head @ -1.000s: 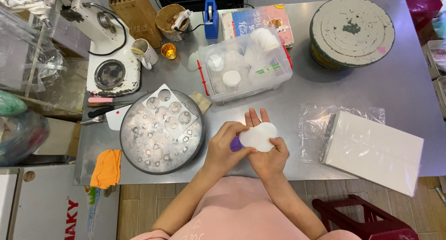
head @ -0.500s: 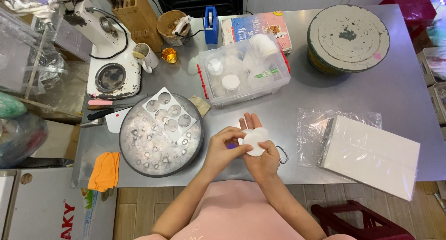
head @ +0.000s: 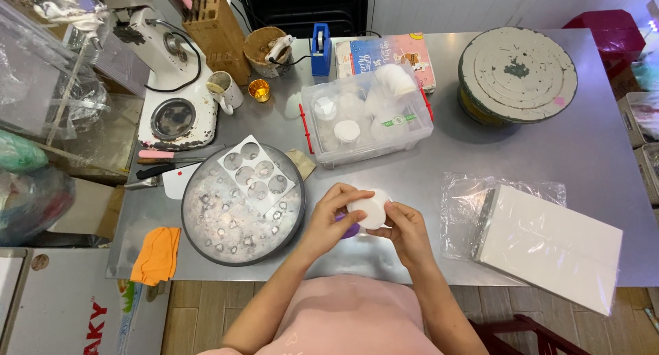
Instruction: The recorder cuts out circle shapes from white paper and prepares the paper for use as a stencil or base.
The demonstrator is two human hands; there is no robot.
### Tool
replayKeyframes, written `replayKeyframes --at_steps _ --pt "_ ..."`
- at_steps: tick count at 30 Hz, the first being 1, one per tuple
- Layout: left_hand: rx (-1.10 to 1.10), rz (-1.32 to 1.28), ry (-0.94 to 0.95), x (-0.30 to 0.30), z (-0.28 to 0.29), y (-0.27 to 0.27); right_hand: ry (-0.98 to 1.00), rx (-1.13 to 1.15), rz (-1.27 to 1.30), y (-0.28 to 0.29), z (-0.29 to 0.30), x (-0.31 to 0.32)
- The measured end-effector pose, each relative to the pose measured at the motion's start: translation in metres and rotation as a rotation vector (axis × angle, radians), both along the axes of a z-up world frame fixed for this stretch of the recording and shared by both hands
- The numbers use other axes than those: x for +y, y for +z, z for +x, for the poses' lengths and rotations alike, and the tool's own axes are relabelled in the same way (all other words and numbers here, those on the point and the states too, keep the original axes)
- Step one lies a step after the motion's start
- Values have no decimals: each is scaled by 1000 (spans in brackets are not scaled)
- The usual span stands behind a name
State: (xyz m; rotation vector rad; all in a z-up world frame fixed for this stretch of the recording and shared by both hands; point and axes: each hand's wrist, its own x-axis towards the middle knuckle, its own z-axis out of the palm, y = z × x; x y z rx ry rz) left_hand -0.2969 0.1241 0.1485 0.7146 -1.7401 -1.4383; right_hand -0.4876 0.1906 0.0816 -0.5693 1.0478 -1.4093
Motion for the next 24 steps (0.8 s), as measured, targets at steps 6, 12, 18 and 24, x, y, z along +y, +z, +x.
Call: replayKeyframes --at_steps 6,12,18,24 --pt "-68 -3 24 -4 3 -11 90 -94 6 -21 -6 1" --pt "-161 -92 85 0 4 -18 38 147 33 -2 5 -4" --pt "200 80 -20 -6 10 -35 -48 287 -24 -12 -11 -6" --pt "396 493 246 -9 10 -63 33 746 267 -75 -27 -34"
